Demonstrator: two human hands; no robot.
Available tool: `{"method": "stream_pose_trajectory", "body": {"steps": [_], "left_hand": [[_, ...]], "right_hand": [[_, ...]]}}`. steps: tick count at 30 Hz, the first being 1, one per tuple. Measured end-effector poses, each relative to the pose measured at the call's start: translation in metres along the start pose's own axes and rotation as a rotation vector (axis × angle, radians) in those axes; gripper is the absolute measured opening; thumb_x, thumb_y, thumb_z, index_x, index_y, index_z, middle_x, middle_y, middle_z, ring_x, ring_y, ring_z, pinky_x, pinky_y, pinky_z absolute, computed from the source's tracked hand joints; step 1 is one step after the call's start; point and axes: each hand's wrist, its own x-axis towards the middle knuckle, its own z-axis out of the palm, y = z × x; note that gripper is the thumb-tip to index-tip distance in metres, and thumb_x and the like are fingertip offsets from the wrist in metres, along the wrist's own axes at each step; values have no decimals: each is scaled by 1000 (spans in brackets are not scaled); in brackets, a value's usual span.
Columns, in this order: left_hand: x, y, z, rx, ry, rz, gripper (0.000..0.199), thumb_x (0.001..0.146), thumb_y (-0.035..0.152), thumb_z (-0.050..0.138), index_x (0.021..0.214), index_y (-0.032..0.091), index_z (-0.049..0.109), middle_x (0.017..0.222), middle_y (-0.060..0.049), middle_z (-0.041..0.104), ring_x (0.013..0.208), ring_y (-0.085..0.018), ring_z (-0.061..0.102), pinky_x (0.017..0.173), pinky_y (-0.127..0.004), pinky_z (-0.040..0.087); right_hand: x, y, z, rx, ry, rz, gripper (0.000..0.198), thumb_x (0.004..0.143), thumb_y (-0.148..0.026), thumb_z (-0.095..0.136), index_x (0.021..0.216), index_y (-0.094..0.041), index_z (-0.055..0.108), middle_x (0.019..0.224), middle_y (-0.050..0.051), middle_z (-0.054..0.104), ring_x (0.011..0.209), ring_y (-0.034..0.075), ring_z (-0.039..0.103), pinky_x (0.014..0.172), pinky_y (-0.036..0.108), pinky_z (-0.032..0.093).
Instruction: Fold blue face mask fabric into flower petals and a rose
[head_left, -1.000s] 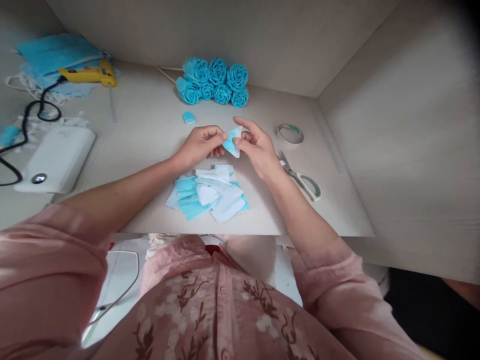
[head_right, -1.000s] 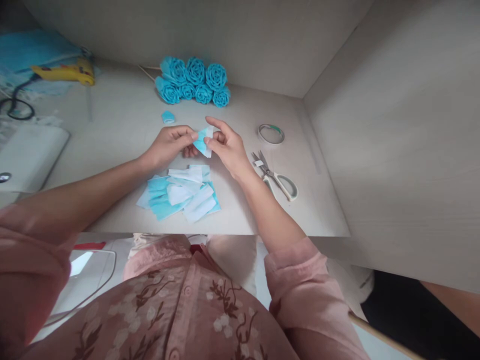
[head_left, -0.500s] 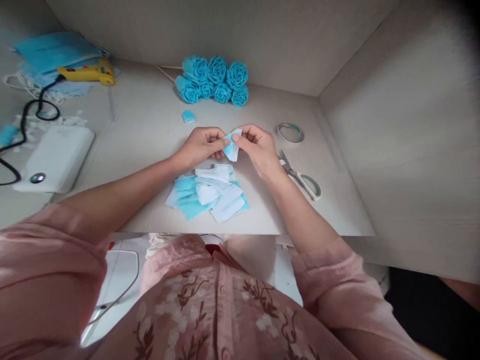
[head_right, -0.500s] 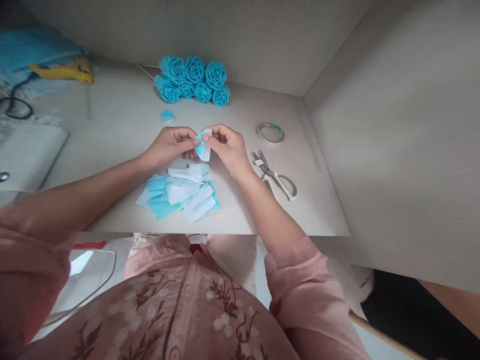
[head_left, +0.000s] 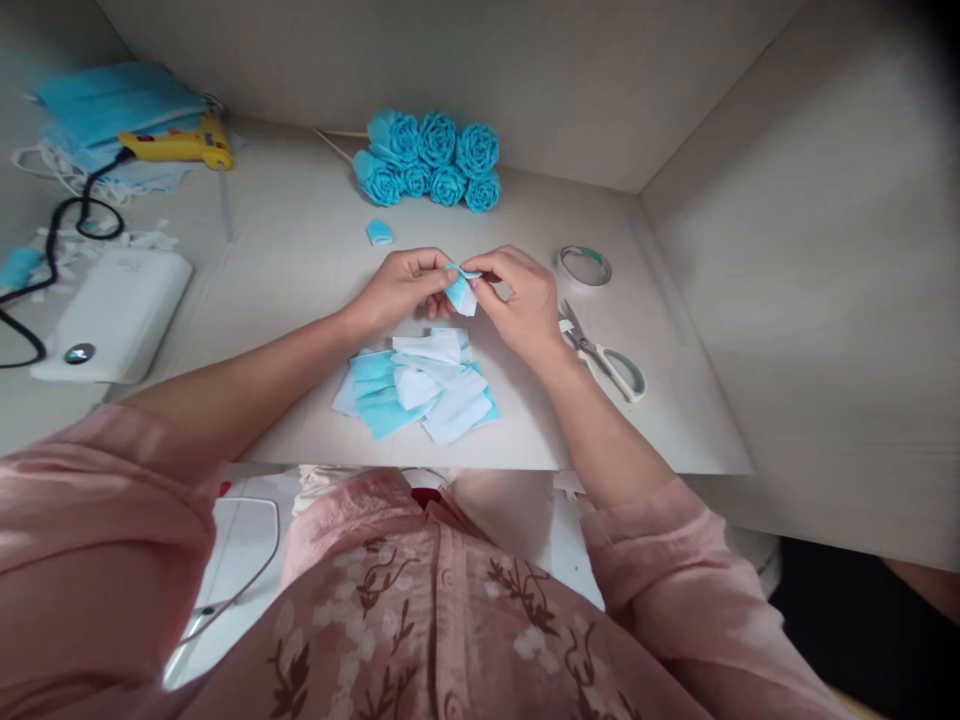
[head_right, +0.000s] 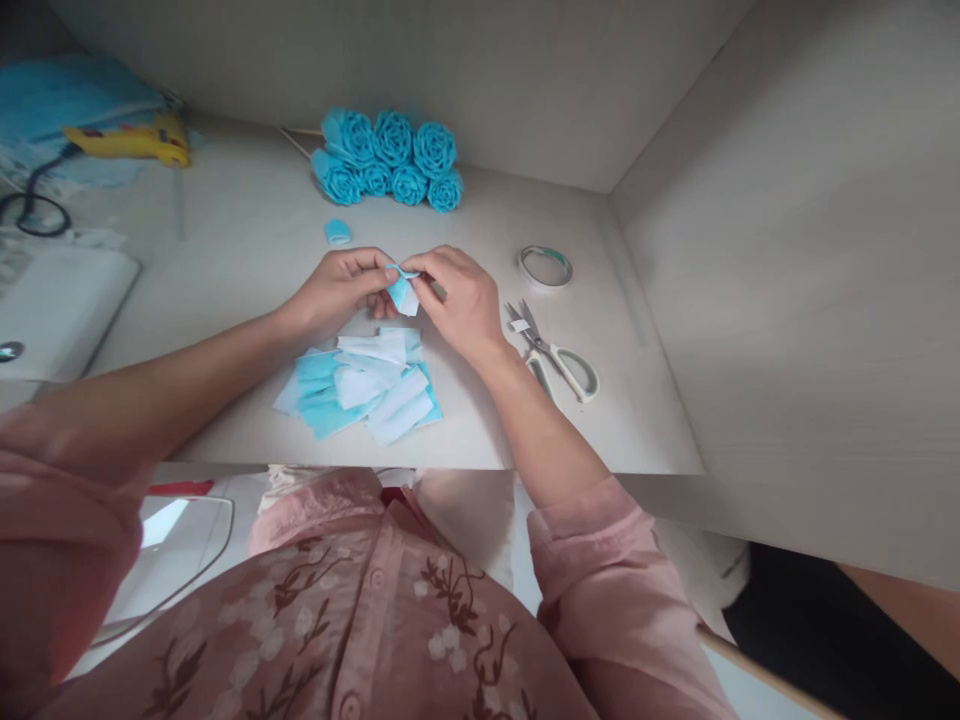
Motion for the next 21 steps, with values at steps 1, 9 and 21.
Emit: {"method": "stream_pose_trajectory", "body": {"steps": [1, 9, 21], "left_hand": [[0, 1, 0, -9, -2, 3, 29, 88, 39, 72, 75, 16, 59, 61, -2, 66, 52, -9, 60, 52, -21, 43], [-1, 3, 2, -37, 8, -12, 33, 86, 43, 75, 75, 15, 60, 62, -1, 66, 54, -9, 61, 53, -21, 45], [3, 5, 0, -173, 120, -24, 22, 87, 27, 71, 76, 16, 56, 60, 3, 64, 48, -6, 58, 48, -16, 42]], "right_hand": [[0, 1, 0, -11, -7, -11, 21, 96, -36, 55, 95, -25, 72, 96, 5, 70, 93, 22, 63, 91, 38, 48], [0, 5, 1, -91, -7, -84, 26, 98, -27, 48, 99, -27, 75, 99, 5, 72, 99, 22, 64, 93, 38, 48], [1, 11, -2, -132, 15, -198, 41, 102, -27, 38, 137, -27, 60, 135, 5, 67, 127, 24, 61, 110, 46, 49]]}}
